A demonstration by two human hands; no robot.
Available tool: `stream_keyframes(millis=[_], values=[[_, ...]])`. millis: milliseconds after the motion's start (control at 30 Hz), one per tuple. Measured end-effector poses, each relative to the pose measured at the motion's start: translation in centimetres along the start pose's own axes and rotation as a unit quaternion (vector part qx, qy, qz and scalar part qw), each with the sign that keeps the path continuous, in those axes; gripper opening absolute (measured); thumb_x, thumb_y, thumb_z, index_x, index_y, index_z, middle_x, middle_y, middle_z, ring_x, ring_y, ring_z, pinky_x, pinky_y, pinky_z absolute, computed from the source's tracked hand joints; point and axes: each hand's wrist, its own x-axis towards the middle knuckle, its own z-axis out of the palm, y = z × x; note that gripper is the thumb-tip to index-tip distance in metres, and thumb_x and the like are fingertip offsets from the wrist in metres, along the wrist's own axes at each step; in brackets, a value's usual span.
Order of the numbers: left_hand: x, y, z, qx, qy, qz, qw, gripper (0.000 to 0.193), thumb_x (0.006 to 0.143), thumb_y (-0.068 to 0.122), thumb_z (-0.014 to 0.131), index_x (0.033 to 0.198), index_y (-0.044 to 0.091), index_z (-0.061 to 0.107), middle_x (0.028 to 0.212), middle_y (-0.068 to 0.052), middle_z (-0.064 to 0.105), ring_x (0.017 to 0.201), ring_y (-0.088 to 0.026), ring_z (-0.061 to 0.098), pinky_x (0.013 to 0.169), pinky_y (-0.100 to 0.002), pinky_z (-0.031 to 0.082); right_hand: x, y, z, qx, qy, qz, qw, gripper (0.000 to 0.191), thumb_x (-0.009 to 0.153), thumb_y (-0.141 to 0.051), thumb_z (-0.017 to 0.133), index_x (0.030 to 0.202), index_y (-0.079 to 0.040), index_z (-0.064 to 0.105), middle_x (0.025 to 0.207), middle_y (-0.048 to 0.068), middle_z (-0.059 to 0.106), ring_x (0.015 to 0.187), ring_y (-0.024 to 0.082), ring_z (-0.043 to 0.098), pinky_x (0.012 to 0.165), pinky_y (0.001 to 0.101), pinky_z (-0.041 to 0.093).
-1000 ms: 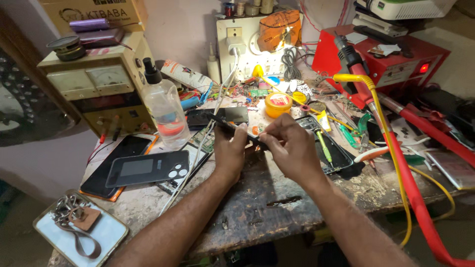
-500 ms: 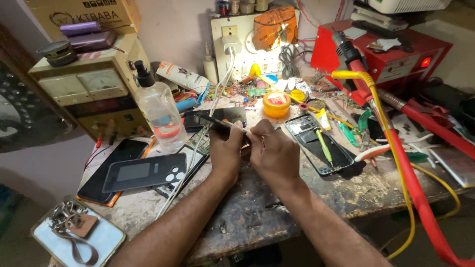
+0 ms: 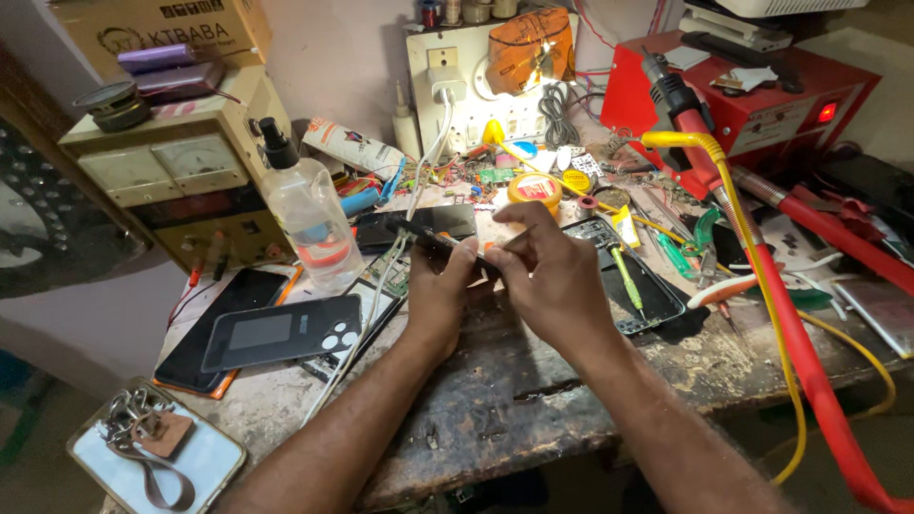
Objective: The person removes a battery from a disassembled smartphone using a metal spudger, then places a new battery into the phone chassis. The person applies adhesive to the new battery and uses a soldering iron to heat the adhesive.
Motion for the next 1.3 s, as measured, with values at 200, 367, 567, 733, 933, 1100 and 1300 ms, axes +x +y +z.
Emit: stream_keyframes(millis=[200, 367, 567, 733, 933, 1100, 1300], values=[[-0.2, 0.2, -0.2, 0.035, -0.039, 0.002, 0.999, 0.059, 0.083, 0.023, 0.078, 0.129, 0.010, 0.043, 0.117, -0.006, 0.061, 0.099, -0.016, 0.069, 0.077, -0.033, 0.061, -0.4, 1.0, 0.1, -0.043, 0.082, -0.050, 0.994, 0.025, 0.089, -0.014, 0.080, 0.097, -0.002, 0.060, 0.085, 0.012, 0.078, 0.080, 0.019, 0.080, 0.069, 0.0309, 0.063], [0.0, -0.6, -0.3, 0.047, -0.017, 0.025, 0.998, 0.061, 0.083, 0.026, 0.082, 0.127, 0.005, 0.047, 0.115, -0.010, 0.062, 0.097, -0.018, 0.068, 0.076, -0.032, 0.062, -1.1, 2.0, 0.7, -0.061, 0.115, -0.069, 0.989, 0.026, 0.091, -0.013, 0.079, 0.100, -0.002, 0.057, 0.089, 0.013, 0.077, 0.085, 0.023, 0.080, 0.070, 0.0340, 0.063], [0.0, -1.0, -0.4, 0.064, -0.002, 0.061, 0.996, 0.062, 0.084, 0.030, 0.083, 0.127, 0.001, 0.048, 0.114, -0.012, 0.065, 0.095, -0.018, 0.069, 0.074, -0.031, 0.063, -2.3, 1.9, 2.0, -0.099, 0.162, -0.157, 0.969, 0.022, 0.094, -0.010, 0.077, 0.100, -0.005, 0.057, 0.091, 0.012, 0.076, 0.084, 0.029, 0.077, 0.067, 0.0379, 0.060], [-0.2, -0.7, -0.4, 0.044, 0.003, 0.041, 0.998, 0.063, 0.083, 0.028, 0.082, 0.126, 0.002, 0.045, 0.114, -0.011, 0.064, 0.092, -0.018, 0.070, 0.072, -0.032, 0.063, -2.7, 2.2, 2.8, -0.174, 0.178, -0.201, 0.947, 0.019, 0.095, -0.010, 0.076, 0.098, -0.009, 0.057, 0.089, 0.011, 0.075, 0.077, 0.031, 0.074, 0.063, 0.0409, 0.057], [-0.2, -0.2, 0.3, -0.012, 0.021, 0.029, 0.999, 0.049, 0.084, 0.014, 0.075, 0.124, 0.003, 0.048, 0.108, -0.011, 0.065, 0.087, -0.020, 0.071, 0.071, -0.035, 0.065, -2.8, 2.5, 3.5, -0.227, 0.143, -0.223, 0.937, 0.017, 0.095, -0.009, 0.076, 0.094, -0.009, 0.059, 0.070, 0.012, 0.064, 0.062, 0.032, 0.067, 0.054, 0.0461, 0.051], [-0.5, 0.1, 0.6, -0.021, 0.037, 0.031, 0.999, 0.043, 0.087, 0.012, 0.074, 0.121, 0.005, 0.049, 0.103, -0.008, 0.063, 0.085, -0.018, 0.068, 0.068, -0.034, 0.062, -2.5, 2.7, 3.3, -0.237, 0.153, -0.252, 0.926, 0.017, 0.093, -0.009, 0.076, 0.092, -0.010, 0.060, 0.066, 0.010, 0.061, 0.061, 0.034, 0.065, 0.053, 0.0472, 0.050], [-1.0, 0.4, 0.2, -0.027, 0.010, 0.032, 0.999, 0.047, 0.085, 0.012, 0.075, 0.123, 0.007, 0.047, 0.105, -0.007, 0.062, 0.089, -0.017, 0.067, 0.072, -0.032, 0.063, -2.8, 2.0, 2.5, -0.209, 0.153, -0.325, 0.910, 0.013, 0.092, -0.002, 0.071, 0.097, -0.007, 0.061, 0.096, 0.007, 0.074, 0.074, 0.029, 0.070, 0.066, 0.0430, 0.055]])
